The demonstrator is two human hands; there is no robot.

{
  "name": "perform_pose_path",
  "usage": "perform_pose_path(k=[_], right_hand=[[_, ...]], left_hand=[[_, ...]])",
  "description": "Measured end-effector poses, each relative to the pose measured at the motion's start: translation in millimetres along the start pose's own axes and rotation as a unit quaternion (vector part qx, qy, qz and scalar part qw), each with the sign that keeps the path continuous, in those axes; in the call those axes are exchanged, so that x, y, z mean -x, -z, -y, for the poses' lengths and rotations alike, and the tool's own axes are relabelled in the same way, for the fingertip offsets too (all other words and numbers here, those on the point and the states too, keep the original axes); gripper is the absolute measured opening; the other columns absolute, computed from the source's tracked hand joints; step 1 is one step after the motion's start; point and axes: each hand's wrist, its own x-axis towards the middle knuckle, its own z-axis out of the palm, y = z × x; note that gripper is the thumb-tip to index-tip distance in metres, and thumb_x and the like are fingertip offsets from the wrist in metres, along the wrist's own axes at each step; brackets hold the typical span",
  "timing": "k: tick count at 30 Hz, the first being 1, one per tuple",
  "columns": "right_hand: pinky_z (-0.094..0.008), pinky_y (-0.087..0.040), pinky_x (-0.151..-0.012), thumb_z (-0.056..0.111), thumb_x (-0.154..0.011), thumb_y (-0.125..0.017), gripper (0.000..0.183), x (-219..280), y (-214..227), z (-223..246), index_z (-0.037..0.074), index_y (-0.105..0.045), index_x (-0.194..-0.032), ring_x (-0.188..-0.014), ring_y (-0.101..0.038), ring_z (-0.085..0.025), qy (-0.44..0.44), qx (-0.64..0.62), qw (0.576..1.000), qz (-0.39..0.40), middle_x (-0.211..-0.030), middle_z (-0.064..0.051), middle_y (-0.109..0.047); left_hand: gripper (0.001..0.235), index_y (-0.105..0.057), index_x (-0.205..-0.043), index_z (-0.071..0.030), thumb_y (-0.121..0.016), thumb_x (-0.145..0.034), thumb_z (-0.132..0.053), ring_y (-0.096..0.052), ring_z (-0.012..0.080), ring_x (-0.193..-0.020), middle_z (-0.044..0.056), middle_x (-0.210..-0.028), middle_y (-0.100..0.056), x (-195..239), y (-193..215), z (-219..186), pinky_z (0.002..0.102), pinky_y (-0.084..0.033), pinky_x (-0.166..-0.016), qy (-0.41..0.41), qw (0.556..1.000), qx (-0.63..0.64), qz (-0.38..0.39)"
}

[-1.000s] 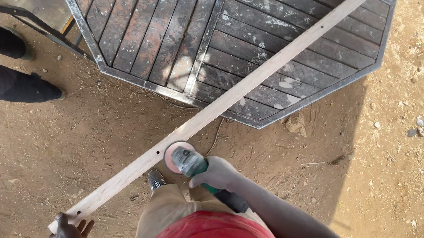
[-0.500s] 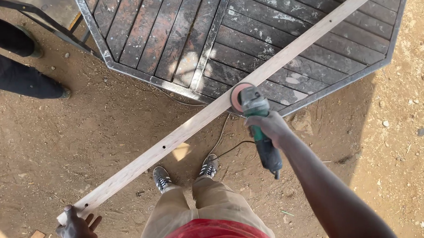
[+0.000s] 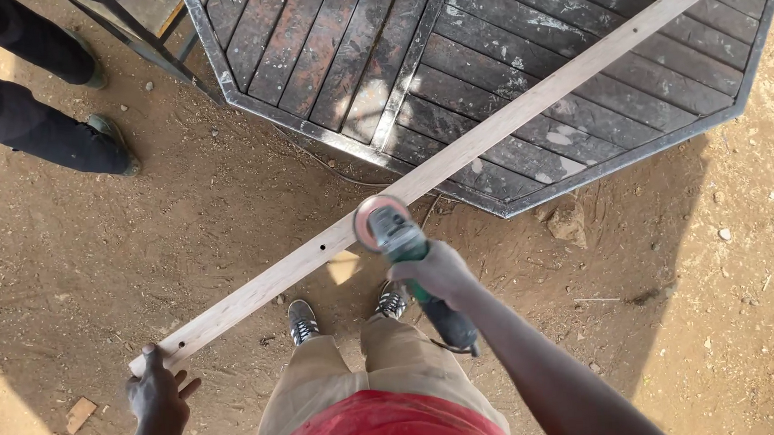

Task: Sanding a wooden plank using an angle grinder with a sanding disc

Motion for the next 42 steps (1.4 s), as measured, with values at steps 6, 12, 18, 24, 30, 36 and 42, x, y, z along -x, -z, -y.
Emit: perform_pose_path(k=[6,12,18,24,30,36,42], right_hand=[[-0.034,-0.051,-0.054,0.006,-0.072,-0.075,0.012,-38.0,77.4,-20.6,0.004,-0.065,-0.079,-0.053,-0.062,-0.022,0.043,-0.224,0.959,-0.166,-0.068,-0.013,-0.067],[-0.03,-0.057,-0.065,0.004,-0.08,-0.075,0.025,-5.7,-28.2,-24.8,0.002,-0.067,-0.102,-0.064,-0.064,-0.018,0.025,-0.111,0.993,-0.042,-0.083,-0.012,-0.072],[-0.03,-0.049,-0.057,0.034,-0.055,-0.086,0.038,27.3,-170.1,-22.3,0.015,-0.073,-0.085,-0.063,-0.06,-0.011,0.084,0.071,0.994,0.014,-0.071,0.001,-0.064],[-0.032,-0.058,-0.068,0.004,-0.079,-0.08,0.034,18.8,-127.4,-27.9,0.001,-0.068,-0.111,-0.068,-0.067,-0.022,0.017,-0.167,0.985,-0.035,-0.09,-0.014,-0.073],[-0.035,-0.053,-0.059,0.009,-0.076,-0.075,0.021,-2.3,-39.9,-4.7,0.005,-0.065,-0.094,-0.058,-0.064,-0.024,-0.003,-0.262,0.945,-0.197,-0.077,-0.014,-0.07],[-0.032,-0.057,-0.065,0.003,-0.074,-0.077,0.025,28.4,-125.5,29.0,0.004,-0.069,-0.097,-0.063,-0.066,-0.021,-0.038,-0.154,0.981,-0.111,-0.084,-0.013,-0.074],[-0.027,-0.046,-0.054,0.019,-0.057,-0.083,0.022,64.2,-227.3,42.8,0.011,-0.078,-0.077,-0.057,-0.057,-0.014,-0.001,-0.009,1.0,0.021,-0.067,-0.003,-0.067]], left_hand=[[0.067,-0.042,-0.136,-0.002,-0.064,-0.105,-0.057,-0.066,0.0357,-0.113,0.027,-0.131,-0.058,21.0,14.2,-14.2,0.049,-0.064,-0.076,-0.013,0.999,-0.036,0.033],[0.063,-0.058,-0.132,-0.002,-0.063,-0.101,-0.057,-0.066,0.0331,-0.11,0.022,-0.124,-0.063,2.7,26.1,-11.9,0.048,-0.063,-0.075,-0.059,0.992,-0.067,0.092],[0.065,-0.051,-0.139,0.001,-0.058,-0.102,-0.051,-0.061,0.0381,-0.122,0.025,-0.134,-0.06,12.1,42.1,-31.4,0.052,-0.059,-0.085,-0.047,0.979,-0.076,0.183],[0.072,-0.053,-0.135,0.003,-0.056,-0.095,-0.057,-0.064,0.0366,-0.118,0.025,-0.133,-0.061,-0.5,56.2,-39.8,0.049,-0.061,-0.082,-0.071,0.958,-0.14,0.238],[0.069,-0.056,-0.135,-0.002,-0.059,-0.089,-0.055,-0.064,0.0364,-0.119,0.018,-0.134,-0.063,-20.6,59.7,-32.5,0.047,-0.059,-0.08,-0.077,0.949,-0.098,0.289],[0.082,-0.043,-0.155,-0.009,-0.043,-0.093,-0.062,-0.069,0.0445,-0.103,0.015,-0.157,-0.048,-3.0,72.9,-53.5,0.051,-0.045,-0.107,-0.026,0.952,-0.124,0.279],[0.07,-0.053,-0.144,0.0,-0.049,-0.098,-0.053,-0.068,0.0382,-0.107,0.025,-0.128,-0.064,-25.8,77.4,-47.8,0.046,-0.059,-0.086,-0.026,0.945,-0.078,0.317]])
